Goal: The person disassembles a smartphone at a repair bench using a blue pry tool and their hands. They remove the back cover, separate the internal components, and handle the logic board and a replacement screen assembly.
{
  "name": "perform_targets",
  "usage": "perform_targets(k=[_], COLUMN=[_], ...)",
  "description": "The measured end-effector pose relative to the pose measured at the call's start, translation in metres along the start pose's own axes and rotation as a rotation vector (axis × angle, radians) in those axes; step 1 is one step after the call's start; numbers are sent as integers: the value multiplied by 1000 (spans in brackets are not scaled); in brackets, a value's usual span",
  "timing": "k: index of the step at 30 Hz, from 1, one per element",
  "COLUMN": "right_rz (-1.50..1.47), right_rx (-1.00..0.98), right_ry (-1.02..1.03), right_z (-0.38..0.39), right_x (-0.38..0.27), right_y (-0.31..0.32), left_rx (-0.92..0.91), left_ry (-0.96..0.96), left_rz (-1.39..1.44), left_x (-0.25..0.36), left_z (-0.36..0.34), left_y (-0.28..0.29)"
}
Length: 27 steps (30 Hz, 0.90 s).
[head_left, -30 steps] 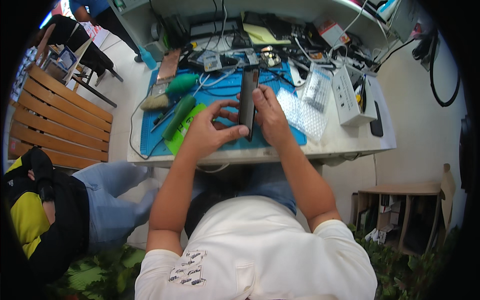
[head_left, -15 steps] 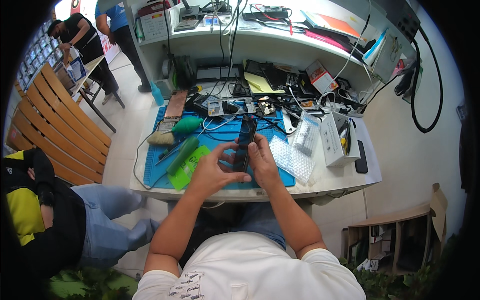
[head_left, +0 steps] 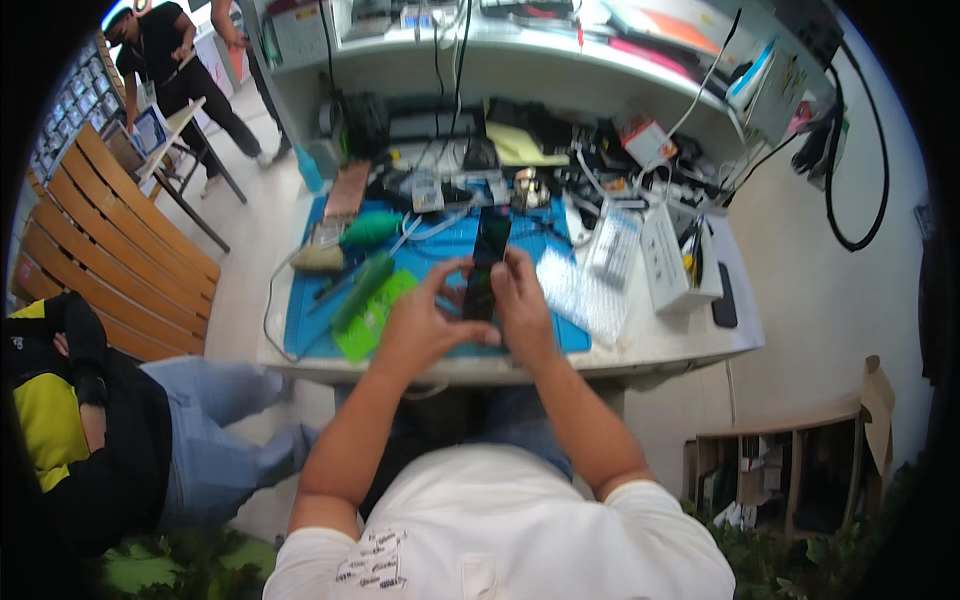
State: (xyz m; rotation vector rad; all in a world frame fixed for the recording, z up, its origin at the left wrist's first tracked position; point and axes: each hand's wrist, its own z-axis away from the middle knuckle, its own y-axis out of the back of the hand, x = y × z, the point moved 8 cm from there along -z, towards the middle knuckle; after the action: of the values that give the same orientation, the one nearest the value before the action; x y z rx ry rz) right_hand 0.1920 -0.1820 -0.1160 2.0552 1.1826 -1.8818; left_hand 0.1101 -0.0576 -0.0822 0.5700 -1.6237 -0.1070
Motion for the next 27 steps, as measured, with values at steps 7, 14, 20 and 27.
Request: perform_targets(k=[7, 14, 20, 27], right_rz=[-347, -347, -449, -565], right_rx=[155, 206, 77, -141], right_ry=[-250, -282, -352, -429], right_z=[-15, -21, -13, -8], right_x=[14, 19, 14, 19], right_y=[17, 27, 9, -4], left_rx=[-37, 60, -40, -238], left_ry=[188, -551, -486, -415], left_rz=[245, -41, -77, -347], left_x=[-25, 28, 24, 16], left_z=[-2, 8, 1, -33], left_y=[3, 18, 15, 17])
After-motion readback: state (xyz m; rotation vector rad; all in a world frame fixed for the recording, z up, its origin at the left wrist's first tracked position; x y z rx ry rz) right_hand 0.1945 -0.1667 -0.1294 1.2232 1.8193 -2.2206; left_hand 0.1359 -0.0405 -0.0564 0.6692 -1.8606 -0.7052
